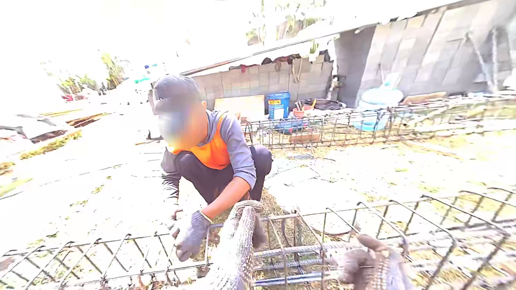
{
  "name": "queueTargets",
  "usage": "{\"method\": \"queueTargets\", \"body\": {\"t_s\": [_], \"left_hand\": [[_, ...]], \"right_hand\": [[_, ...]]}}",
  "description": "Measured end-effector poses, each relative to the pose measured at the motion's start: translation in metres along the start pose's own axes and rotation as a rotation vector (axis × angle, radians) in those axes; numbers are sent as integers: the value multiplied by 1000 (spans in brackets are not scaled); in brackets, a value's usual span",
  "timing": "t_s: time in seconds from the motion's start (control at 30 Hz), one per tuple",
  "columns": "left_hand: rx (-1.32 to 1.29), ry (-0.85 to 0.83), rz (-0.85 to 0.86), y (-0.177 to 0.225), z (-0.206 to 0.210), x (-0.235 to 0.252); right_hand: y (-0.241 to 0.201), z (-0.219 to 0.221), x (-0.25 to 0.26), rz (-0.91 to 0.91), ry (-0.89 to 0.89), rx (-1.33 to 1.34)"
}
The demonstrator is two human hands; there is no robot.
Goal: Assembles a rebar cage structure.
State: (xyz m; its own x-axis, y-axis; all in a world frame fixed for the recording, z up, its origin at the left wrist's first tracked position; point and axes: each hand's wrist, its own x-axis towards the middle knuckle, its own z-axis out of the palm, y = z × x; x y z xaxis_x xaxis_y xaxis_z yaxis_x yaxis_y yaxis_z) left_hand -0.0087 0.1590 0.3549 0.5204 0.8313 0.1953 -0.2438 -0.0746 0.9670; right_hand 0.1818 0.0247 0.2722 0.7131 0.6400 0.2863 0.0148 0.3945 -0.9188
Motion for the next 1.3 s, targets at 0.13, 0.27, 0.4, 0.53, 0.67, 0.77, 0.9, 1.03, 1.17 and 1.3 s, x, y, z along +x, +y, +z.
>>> {"method": "queueTargets", "body": {"t_s": [0.13, 0.27, 0.4, 0.53, 0.67, 0.77, 0.9, 1.03, 1.17, 1.3], "left_hand": [[-134, 68, -209, 6, -18, 2], [-154, 97, -191, 13, -25, 10], [28, 70, -117, 10, -23, 9], [139, 14, -76, 5, -26, 8], [-16, 61, -163, 6, -21, 7], [-151, 44, -120, -3, -21, 9], [-213, -8, -180, -8, -17, 4], [-247, -21, -231, -2, -7, -10], [-278, -2, -286, 4, -4, -18], [-342, -52, -332, 8, -3, -22]], "right_hand": [[0, 0, 24, -113, 146, -168], [6, 15, 32, -74, 131, -59], [19, 25, 32, -136, 115, -50], [9, 42, 18, -206, -71, -171], [0, 64, 3, -237, -209, -258], [-5, 81, -10, -206, -261, -182], [-8, 99, -25, -223, -292, -158], [1, 108, -41, -214, -267, -187], [2, 108, -43, -245, -246, -228], [-5, 104, -44, -194, -244, -275]]}}
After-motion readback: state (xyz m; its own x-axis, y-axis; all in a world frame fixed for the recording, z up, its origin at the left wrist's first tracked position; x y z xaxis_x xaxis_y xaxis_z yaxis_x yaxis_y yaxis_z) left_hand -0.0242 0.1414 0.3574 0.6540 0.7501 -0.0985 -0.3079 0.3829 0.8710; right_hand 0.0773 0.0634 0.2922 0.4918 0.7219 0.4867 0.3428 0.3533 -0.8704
